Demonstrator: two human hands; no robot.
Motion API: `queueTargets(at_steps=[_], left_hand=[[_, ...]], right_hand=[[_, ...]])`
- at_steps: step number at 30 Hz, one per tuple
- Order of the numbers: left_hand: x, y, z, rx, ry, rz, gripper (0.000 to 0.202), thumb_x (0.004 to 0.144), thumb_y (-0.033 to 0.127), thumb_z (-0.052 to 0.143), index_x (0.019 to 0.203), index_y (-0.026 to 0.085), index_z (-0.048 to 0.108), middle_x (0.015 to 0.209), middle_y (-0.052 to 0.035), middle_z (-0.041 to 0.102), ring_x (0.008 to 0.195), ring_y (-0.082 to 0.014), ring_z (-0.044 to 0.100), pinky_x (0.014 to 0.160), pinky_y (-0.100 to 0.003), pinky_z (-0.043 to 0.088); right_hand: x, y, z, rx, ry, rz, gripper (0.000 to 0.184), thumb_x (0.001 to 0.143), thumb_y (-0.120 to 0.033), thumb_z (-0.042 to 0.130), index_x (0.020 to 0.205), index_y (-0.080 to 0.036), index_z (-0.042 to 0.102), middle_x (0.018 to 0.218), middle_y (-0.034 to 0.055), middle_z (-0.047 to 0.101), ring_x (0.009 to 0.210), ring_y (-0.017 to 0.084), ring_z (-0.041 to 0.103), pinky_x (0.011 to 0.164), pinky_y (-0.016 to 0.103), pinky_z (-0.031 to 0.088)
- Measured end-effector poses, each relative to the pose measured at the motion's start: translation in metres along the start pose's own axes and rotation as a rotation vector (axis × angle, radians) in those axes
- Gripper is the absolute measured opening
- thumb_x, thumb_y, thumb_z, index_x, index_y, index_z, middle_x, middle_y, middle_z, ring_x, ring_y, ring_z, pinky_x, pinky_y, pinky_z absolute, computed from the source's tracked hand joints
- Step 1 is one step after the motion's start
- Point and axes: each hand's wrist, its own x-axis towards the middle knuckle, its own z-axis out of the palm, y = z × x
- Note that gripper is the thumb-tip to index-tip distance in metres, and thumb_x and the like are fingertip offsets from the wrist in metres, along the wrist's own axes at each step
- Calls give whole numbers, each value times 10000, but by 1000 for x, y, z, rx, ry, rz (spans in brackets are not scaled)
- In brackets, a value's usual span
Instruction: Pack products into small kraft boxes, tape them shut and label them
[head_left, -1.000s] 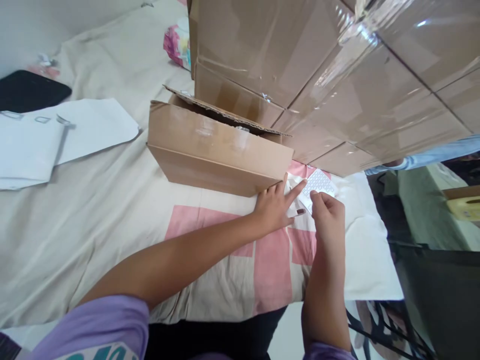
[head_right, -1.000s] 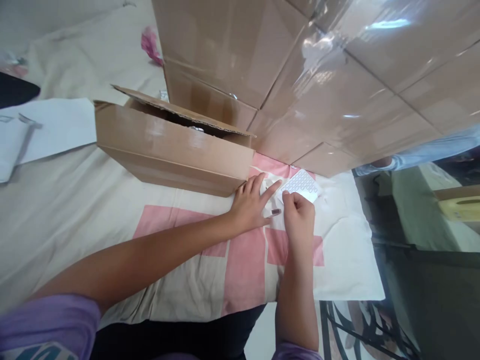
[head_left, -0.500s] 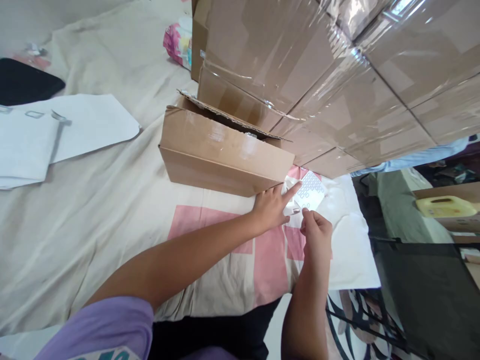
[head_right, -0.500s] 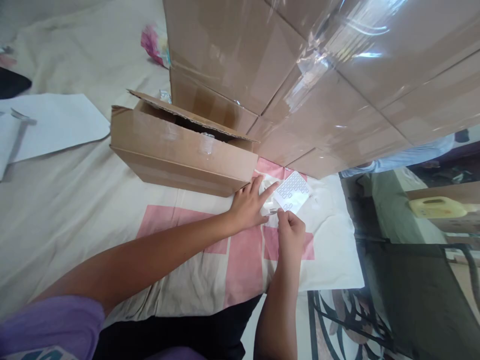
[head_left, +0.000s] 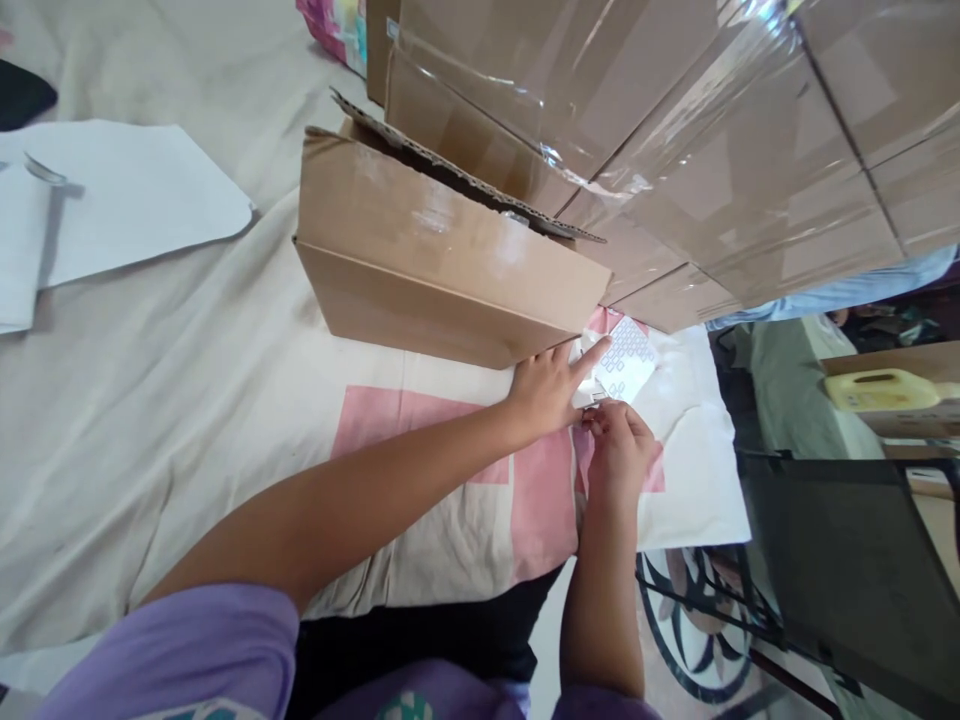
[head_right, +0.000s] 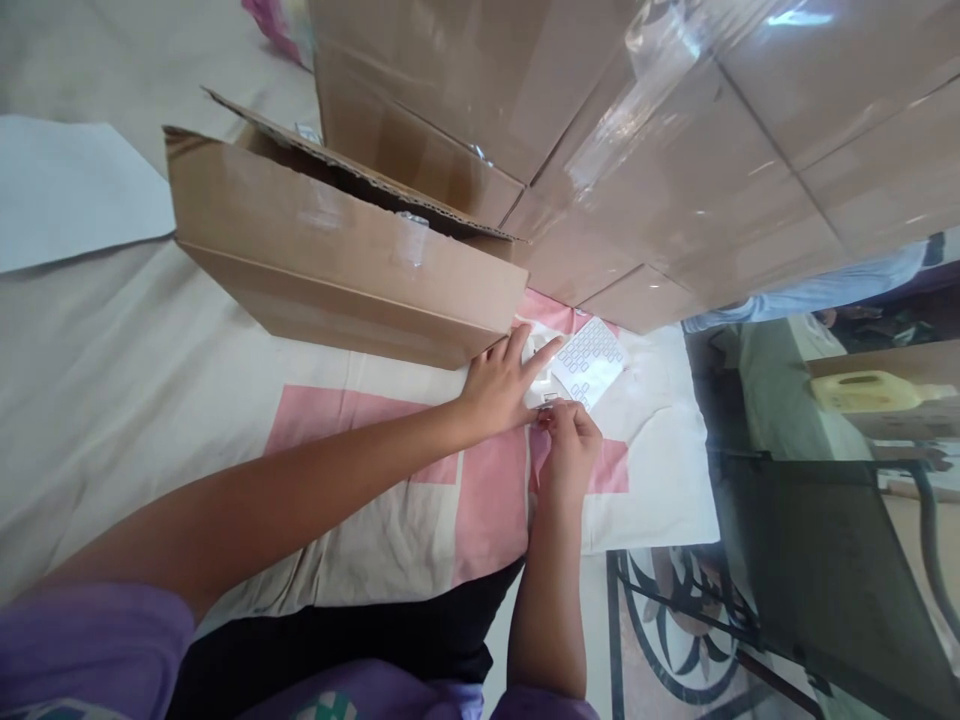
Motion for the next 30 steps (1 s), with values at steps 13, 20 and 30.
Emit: queueTargets(at_steps=[13, 20, 30], left_hand=[[0, 0, -4, -23, -25, 0, 946, 803, 530, 746, 1611, 301, 309, 1597, -150, 379, 1397, -347, 423, 1070, -424, 405], [0, 0, -2, -24, -28, 1, 955, 797, 529, 751, 1610, 306, 302, 1607, -146, 366, 1414, -355, 396, 1076, -434, 402], [0, 0, -3, -42, -16, 0, 924, 804, 533, 752, 1598, 302, 340, 1601, -154, 381, 1421, -357, 402, 1029, -422, 428]], right_hand=[[-7, 3, 2, -52, 7, -16, 359, 836, -370, 697, 590, -199, 500, 659, -18, 560, 658, 123, 519, 687, 275, 446], [-9, 6, 4, -63, 26, -15, 330, 843, -362, 685, 616, -198, 510, 716, -6, 590, 670, 122, 518, 683, 273, 446], [-11, 10, 2, -145, 15, -111, 296, 884, -352, 640, 653, -198, 537, 703, -20, 570, 704, 130, 521, 735, 278, 438]])
